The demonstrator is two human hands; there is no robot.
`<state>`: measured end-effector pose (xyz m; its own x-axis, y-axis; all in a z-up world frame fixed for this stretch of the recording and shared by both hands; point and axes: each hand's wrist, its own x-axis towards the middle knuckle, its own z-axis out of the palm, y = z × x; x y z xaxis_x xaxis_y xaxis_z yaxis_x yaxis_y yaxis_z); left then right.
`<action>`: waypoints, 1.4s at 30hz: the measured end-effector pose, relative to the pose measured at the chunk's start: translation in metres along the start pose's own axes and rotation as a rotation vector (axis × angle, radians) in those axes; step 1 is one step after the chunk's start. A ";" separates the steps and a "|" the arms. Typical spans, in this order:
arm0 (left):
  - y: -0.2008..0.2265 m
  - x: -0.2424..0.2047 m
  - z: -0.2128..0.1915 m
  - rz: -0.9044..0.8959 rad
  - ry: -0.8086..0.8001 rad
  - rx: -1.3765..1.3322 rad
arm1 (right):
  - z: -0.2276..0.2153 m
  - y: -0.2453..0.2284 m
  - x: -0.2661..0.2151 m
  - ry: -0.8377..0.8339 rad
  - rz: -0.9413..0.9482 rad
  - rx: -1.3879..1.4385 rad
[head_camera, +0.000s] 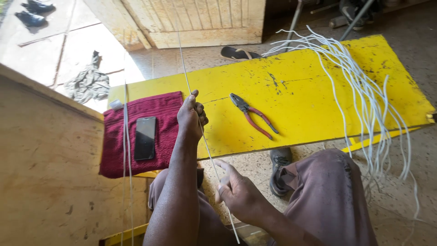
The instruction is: The person sits on the floor and straightens a bundle of white wires by hand. They pull and align the wires repeatedly, occasionally placing them on a yellow workbench where a pair of pliers and a smartphone are visible.
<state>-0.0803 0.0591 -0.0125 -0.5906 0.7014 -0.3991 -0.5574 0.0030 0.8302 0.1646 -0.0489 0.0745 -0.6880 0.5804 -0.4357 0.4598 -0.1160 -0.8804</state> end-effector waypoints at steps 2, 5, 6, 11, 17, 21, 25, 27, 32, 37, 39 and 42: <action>0.019 -0.015 -0.006 0.026 0.014 -0.018 | 0.006 0.008 0.001 -0.175 0.030 0.121; 0.039 -0.029 -0.021 0.052 0.005 -0.087 | 0.020 0.023 0.003 -0.446 0.117 0.311; 0.043 -0.032 -0.027 0.050 -0.012 -0.139 | 0.024 0.029 0.004 -0.542 0.175 0.382; 0.068 -0.048 -0.060 0.049 0.013 -0.026 | 0.031 0.025 -0.001 -0.541 0.145 0.310; 0.123 -0.094 -0.115 0.059 0.174 0.505 | 0.017 0.015 0.006 -0.362 0.167 0.245; 0.109 -0.068 -0.206 0.143 0.313 0.813 | 0.005 0.007 0.008 -0.304 0.155 0.149; 0.102 -0.076 -0.234 0.125 0.325 0.905 | 0.007 0.007 0.007 -0.299 0.162 0.140; 0.101 -0.082 -0.235 0.099 0.352 1.026 | 0.008 0.006 0.005 -0.294 0.166 0.110; 0.092 -0.057 -0.254 0.168 0.421 1.142 | 0.006 0.001 0.001 -0.290 0.179 0.024; 0.089 -0.040 -0.265 0.202 0.453 1.118 | 0.004 -0.001 -0.001 -0.250 0.199 0.024; 0.069 -0.013 -0.289 0.310 0.448 1.097 | -0.001 -0.007 -0.008 -0.236 0.196 -0.078; 0.063 -0.014 -0.289 0.322 0.416 0.943 | -0.005 -0.013 -0.021 -0.179 0.146 -0.048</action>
<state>-0.2758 -0.1564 -0.0673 -0.8800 0.4710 -0.0617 0.2289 0.5342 0.8138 0.1759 -0.0559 0.0963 -0.6988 0.4071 -0.5881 0.5851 -0.1476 -0.7974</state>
